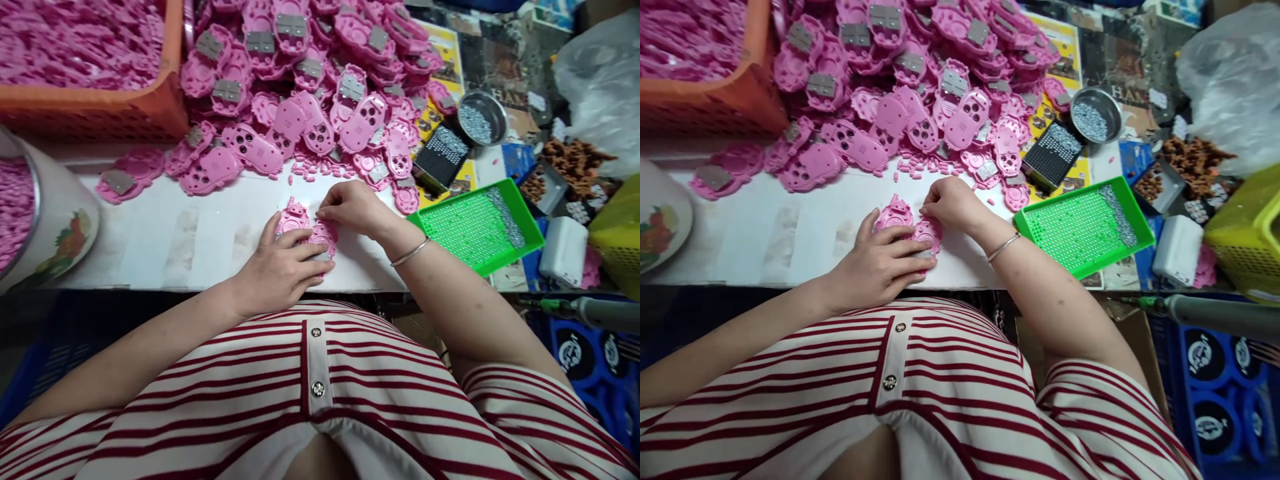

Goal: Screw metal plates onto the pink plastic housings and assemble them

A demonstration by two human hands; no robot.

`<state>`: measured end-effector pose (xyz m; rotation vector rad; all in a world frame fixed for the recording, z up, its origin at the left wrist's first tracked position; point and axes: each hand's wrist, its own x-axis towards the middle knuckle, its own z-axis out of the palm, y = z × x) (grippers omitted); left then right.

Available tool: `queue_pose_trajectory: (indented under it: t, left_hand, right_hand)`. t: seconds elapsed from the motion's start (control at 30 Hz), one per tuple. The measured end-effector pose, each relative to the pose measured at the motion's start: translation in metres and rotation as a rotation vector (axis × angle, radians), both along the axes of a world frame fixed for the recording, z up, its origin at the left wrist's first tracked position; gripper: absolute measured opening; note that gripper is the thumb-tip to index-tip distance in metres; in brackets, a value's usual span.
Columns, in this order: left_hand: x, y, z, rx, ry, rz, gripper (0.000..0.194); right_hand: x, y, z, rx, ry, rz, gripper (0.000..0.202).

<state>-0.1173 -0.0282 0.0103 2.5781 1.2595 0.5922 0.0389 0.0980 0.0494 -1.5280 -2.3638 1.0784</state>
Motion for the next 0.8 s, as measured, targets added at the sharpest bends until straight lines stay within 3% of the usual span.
queue_pose_trajectory:
  t: [0.1, 0.17, 0.27, 0.37, 0.47, 0.67, 0.8]
  left_hand:
    - [0.000, -0.001, -0.002, 0.024, -0.005, 0.004, 0.022]
    - [0.000, -0.001, -0.003, 0.032, -0.009, 0.002, 0.022]
    - [0.000, 0.000, -0.004, 0.035, -0.009, 0.001, 0.023]
    - [0.000, 0.002, -0.005, 0.038, -0.013, 0.011, 0.024]
    - [0.002, 0.003, -0.005, 0.039, -0.021, 0.018, 0.023]
    - [0.002, 0.002, -0.005, 0.055, -0.006, 0.034, 0.023]
    - [-0.001, 0.004, -0.008, 0.050, -0.009, 0.016, 0.023]
  right_hand:
    - [0.030, -0.007, 0.004, 0.134, 0.078, -0.100, 0.009]
    - [0.067, -0.009, 0.014, 0.364, 0.017, -0.222, 0.019]
    - [0.134, -0.011, 0.034, 0.655, -0.428, -0.459, 0.028]
    - [0.174, -0.014, 0.046, 0.698, -0.589, -0.570, 0.035]
    - [0.164, -0.019, 0.044, 0.711, -0.545, -0.512, 0.032]
    - [0.091, -0.005, 0.011, 0.490, -0.543, -0.030, 0.023]
    - [0.075, 0.001, -0.004, 0.461, -0.660, 0.106, 0.027]
